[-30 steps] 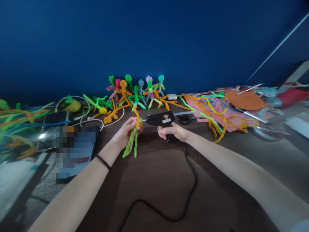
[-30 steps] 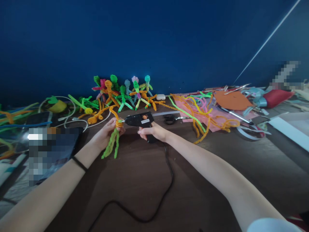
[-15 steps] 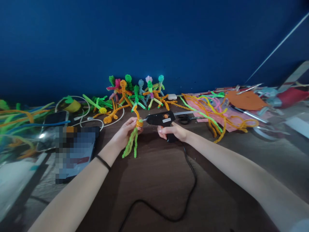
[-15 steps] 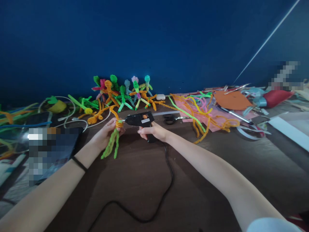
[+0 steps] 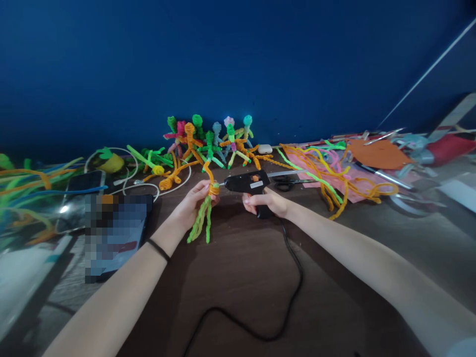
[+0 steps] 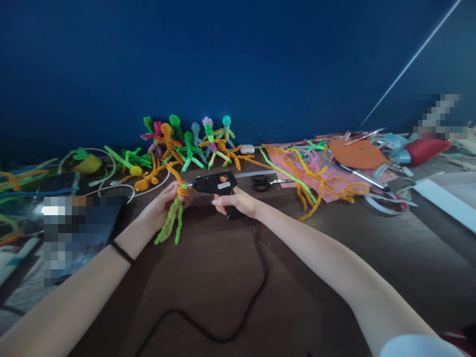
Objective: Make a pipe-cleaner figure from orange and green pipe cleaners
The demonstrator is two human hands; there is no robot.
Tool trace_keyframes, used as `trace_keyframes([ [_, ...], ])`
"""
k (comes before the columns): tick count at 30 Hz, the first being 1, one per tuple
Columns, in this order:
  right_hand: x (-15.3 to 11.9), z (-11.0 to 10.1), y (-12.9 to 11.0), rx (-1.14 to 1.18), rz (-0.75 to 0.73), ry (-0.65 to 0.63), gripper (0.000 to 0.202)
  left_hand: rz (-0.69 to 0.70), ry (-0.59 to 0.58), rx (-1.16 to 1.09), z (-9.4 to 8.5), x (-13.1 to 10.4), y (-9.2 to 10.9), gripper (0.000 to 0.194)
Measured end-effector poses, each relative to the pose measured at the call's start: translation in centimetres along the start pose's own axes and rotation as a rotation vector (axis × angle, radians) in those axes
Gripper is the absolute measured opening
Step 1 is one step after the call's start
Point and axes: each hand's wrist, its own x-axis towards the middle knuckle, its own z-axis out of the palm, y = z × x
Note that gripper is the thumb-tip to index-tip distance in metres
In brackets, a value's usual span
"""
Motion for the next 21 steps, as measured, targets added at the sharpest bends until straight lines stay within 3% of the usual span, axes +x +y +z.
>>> trace_keyframes([
  [10, 0.0, -0.2, 0.0, 0.062, 0.056, -0.006, 0.016, -0.001, 0.019, -0.025, 0.2, -0.1, 0.2, 0.005],
  [16, 0.3, -0.7, 0.2, 0.143, 0.113, 0.148, 0.018, 0.009, 0.055, -0.081, 0.3, -0.2, 0.4, 0.007],
  [21, 0.2, -1.4, -0.3, -0.178, 0.092, 0.221, 0.027, 0.005, 0.027, -0.077, 0.4, -0.4, 0.6, 0.009],
])
